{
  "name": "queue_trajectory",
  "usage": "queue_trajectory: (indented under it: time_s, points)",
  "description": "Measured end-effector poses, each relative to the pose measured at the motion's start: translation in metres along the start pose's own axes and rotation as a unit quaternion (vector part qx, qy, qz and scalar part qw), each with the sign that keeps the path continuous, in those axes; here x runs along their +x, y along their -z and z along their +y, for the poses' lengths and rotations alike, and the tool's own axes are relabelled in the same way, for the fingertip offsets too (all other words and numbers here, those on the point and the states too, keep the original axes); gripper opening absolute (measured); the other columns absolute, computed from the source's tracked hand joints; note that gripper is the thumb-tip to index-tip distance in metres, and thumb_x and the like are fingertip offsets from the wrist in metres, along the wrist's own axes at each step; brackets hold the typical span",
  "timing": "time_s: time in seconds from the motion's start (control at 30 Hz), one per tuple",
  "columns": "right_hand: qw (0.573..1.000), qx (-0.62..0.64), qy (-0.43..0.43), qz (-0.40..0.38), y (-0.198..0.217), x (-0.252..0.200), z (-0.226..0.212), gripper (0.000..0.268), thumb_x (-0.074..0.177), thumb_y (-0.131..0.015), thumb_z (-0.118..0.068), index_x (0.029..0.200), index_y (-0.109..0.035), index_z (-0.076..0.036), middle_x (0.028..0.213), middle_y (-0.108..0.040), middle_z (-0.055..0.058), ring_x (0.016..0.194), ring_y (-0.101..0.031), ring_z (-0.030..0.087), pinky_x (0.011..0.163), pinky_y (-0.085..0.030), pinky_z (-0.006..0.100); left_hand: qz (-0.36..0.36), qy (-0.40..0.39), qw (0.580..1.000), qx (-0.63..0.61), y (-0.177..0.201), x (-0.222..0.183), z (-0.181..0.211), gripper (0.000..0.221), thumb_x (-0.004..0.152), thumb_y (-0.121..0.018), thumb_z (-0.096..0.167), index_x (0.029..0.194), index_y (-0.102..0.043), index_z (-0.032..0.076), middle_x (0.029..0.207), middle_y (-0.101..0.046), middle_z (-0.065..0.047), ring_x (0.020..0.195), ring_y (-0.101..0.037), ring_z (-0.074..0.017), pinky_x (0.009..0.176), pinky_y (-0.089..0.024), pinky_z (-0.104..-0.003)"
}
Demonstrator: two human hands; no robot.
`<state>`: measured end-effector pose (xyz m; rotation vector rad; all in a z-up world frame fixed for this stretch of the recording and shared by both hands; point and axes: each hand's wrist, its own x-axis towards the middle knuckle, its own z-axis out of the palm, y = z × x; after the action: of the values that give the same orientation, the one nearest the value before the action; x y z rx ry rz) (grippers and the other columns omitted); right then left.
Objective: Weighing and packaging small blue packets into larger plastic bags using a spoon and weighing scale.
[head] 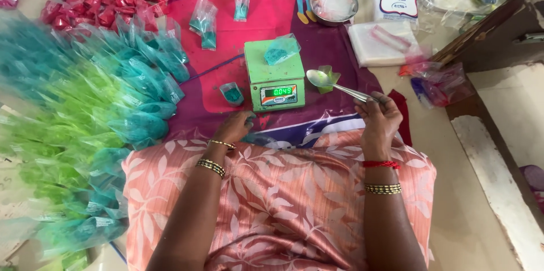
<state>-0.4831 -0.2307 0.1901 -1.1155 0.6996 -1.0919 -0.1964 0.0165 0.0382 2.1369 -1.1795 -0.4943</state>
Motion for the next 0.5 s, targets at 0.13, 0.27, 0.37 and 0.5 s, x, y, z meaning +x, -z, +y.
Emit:
queue_trajectory:
  time_s: [0.13,0.27,0.37,0.5]
  points:
    - [1.0,-0.002,0.003,-0.001,0.0,-0.003,-0.001,0.019,0.099,-0.062,0.003,0.117,-0.06,0.008,0.1,-0.071,0.015,0.088,-0.076,0.022,0.078,-0.066,0.031,-0.023,-0.001,1.0,0.003,-0.001,-0.002,0.002,0.039,0.087,-0.069,0.015,0.125,-0.068,0.004,0.118,-0.07,-0.024,0.113,-0.066,-0.0395,0.096,-0.051,-0.047]
    - [1.0,-0.001,0.009,0.005,-0.001,-0.005,-0.006,0.02,0.099,-0.063,0.002,0.117,-0.059,0.008,0.1,-0.072,0.015,0.087,-0.077,0.023,0.078,-0.066,0.032,-0.067,-0.01,0.997,0.022,-0.002,-0.002,0.003,0.041,0.086,-0.07,0.015,0.125,-0.067,0.002,0.115,-0.071,-0.025,0.11,-0.068,-0.0399,0.095,-0.053,-0.047]
    - [1.0,0.006,0.026,0.0,-0.008,-0.001,-0.013,0.02,0.099,-0.064,0.002,0.117,-0.059,0.008,0.101,-0.072,0.016,0.088,-0.077,0.023,0.077,-0.066,0.031,-0.059,-0.026,0.998,0.024,-0.007,0.0,-0.001,0.042,0.084,-0.069,0.012,0.125,-0.067,0.001,0.115,-0.07,-0.025,0.11,-0.067,-0.04,0.095,-0.053,-0.047]
    - [0.993,-0.028,0.111,-0.024,-0.034,0.009,-0.028,0.016,0.102,-0.064,0.002,0.115,-0.059,0.009,0.103,-0.073,0.018,0.092,-0.078,0.024,0.077,-0.067,0.029,-0.03,-0.056,0.998,0.018,-0.017,0.005,-0.012,0.04,0.085,-0.065,0.009,0.123,-0.068,0.001,0.118,-0.07,-0.024,0.111,-0.067,-0.0403,0.095,-0.052,-0.048]
